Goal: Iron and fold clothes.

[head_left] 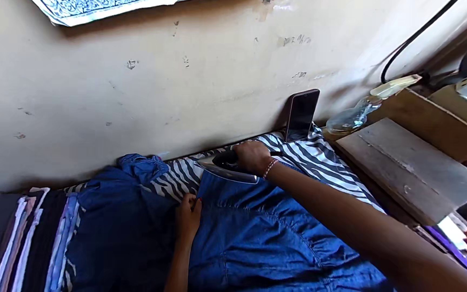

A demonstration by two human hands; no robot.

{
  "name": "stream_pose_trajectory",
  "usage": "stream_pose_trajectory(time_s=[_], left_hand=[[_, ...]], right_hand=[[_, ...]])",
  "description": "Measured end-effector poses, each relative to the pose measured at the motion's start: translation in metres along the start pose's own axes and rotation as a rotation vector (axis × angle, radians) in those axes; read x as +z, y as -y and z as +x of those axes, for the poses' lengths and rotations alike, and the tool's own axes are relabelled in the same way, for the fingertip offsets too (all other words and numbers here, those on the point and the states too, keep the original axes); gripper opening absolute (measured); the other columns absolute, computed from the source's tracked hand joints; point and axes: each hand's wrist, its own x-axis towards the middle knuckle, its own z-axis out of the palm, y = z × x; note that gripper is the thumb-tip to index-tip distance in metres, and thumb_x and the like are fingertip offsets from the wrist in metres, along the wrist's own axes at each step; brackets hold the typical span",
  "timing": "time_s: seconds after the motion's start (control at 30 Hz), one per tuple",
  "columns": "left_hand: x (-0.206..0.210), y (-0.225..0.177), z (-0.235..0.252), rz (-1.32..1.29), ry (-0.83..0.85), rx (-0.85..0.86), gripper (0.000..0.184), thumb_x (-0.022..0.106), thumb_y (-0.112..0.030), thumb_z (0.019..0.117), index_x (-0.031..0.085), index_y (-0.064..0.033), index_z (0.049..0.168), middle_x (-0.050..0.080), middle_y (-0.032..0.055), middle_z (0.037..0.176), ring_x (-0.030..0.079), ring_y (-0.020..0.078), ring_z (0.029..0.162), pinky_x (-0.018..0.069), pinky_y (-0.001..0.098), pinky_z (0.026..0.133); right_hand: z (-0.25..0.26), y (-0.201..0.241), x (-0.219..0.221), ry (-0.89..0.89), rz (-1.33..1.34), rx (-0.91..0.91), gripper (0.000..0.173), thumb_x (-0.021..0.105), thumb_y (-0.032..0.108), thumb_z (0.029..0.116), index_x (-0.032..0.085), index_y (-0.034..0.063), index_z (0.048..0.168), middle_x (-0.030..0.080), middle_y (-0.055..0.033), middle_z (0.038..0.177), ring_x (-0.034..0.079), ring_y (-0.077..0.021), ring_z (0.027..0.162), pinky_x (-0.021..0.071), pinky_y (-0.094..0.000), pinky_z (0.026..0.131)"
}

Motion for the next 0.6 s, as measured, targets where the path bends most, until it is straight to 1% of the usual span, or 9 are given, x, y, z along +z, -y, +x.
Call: stream_pose_trajectory(time_s=[0.07,0.13,0.2,0.27,0.37,0.43,0.47,0.53,0.6], left_hand=[[-0.007,-0.008,-0.012,0.006,0.044,-0.016,0.042,0.063,-0.014,0.0987,0.053,0.0044,0.135,0.065,0.0125,0.077,0.062,0.0238,0.067,0.0525,0.0430,0.067],[-0.020,-0.024,-0.030,0.141,0.094,-0.032,0.048,0.062,-0.015,0.0994,0.049,0.0010,0.143,0.068,0.0156,0.086,0.067,0.0317,0.078,0.0542,0.0500,0.076],[-0.028,-0.033,-0.049,0.271,0.080,-0.041,0.040,0.061,-0.014,0.1004,0.055,0.0000,0.137,0.070,0.0191,0.093,0.068,0.0393,0.090,0.0511,0.0579,0.087],[-0.024,-0.024,-0.061,0.285,0.018,-0.021,0.031,0.062,-0.012,0.0992,0.061,0.0031,0.127,0.070,0.0218,0.094,0.068,0.0435,0.094,0.0486,0.0618,0.091],[-0.001,0.012,-0.067,0.158,-0.130,0.074,0.023,0.064,-0.009,0.0960,0.063,0.0088,0.111,0.068,0.0250,0.089,0.067,0.0453,0.088,0.0504,0.0630,0.084],[0.008,0.028,-0.068,0.080,-0.229,0.146,0.019,0.066,-0.008,0.0939,0.064,0.0093,0.101,0.066,0.0240,0.085,0.066,0.0435,0.083,0.0506,0.0612,0.080],[0.011,0.032,-0.068,0.055,-0.263,0.177,0.017,0.066,-0.007,0.0928,0.064,0.0085,0.099,0.065,0.0225,0.084,0.065,0.0419,0.081,0.0504,0.0599,0.079],[0.014,0.035,-0.071,0.036,-0.286,0.213,0.015,0.065,-0.007,0.0928,0.065,0.0067,0.098,0.065,0.0196,0.083,0.066,0.0386,0.081,0.0507,0.0583,0.078],[0.014,0.036,-0.069,0.040,-0.281,0.231,0.014,0.063,-0.006,0.0932,0.065,0.0054,0.101,0.066,0.0171,0.083,0.066,0.0361,0.081,0.0507,0.0569,0.078]], right_hand=[[0.006,0.022,0.001,-0.020,0.037,0.012,0.020,0.064,0.012,0.0959,0.070,0.0050,0.113,0.071,-0.0215,0.111,0.068,-0.0436,0.107,0.0537,-0.0633,0.081],[0.010,0.043,-0.002,-0.005,0.081,0.038,0.020,0.062,0.009,0.0961,0.071,0.0044,0.114,0.070,-0.0216,0.114,0.067,-0.0433,0.109,0.0538,-0.0628,0.082],[0.013,0.058,-0.001,-0.003,0.116,0.063,0.020,0.062,0.008,0.0958,0.071,0.0048,0.113,0.071,-0.0212,0.114,0.067,-0.0424,0.110,0.0546,-0.0618,0.082],[0.010,0.065,0.002,-0.001,0.130,0.065,0.019,0.064,0.008,0.0949,0.071,0.0036,0.112,0.071,-0.0220,0.113,0.068,-0.0426,0.108,0.0546,-0.0617,0.081],[-0.019,0.063,0.009,0.100,0.084,-0.037,0.025,0.063,0.014,0.0973,0.066,0.0009,0.119,0.067,-0.0254,0.119,0.065,-0.0451,0.113,0.0524,-0.0639,0.087],[-0.055,0.056,0.020,0.185,0.011,-0.125,0.030,0.060,0.014,0.0988,0.062,-0.0014,0.125,0.065,-0.0298,0.121,0.062,-0.0501,0.115,0.0496,-0.0674,0.089],[-0.071,0.052,0.024,0.203,-0.020,-0.121,0.031,0.059,0.012,0.0993,0.060,-0.0011,0.128,0.065,-0.0307,0.121,0.062,-0.0516,0.114,0.0494,-0.0678,0.088],[-0.081,0.041,0.026,0.176,-0.043,-0.031,0.031,0.056,0.012,0.1018,0.059,0.0024,0.131,0.066,-0.0299,0.119,0.064,-0.0520,0.112,0.0505,-0.0678,0.086],[-0.059,0.026,0.026,0.053,-0.010,0.073,0.026,0.058,0.016,0.1010,0.064,0.0054,0.124,0.069,-0.0276,0.111,0.067,-0.0506,0.105,0.0524,-0.0676,0.079]])
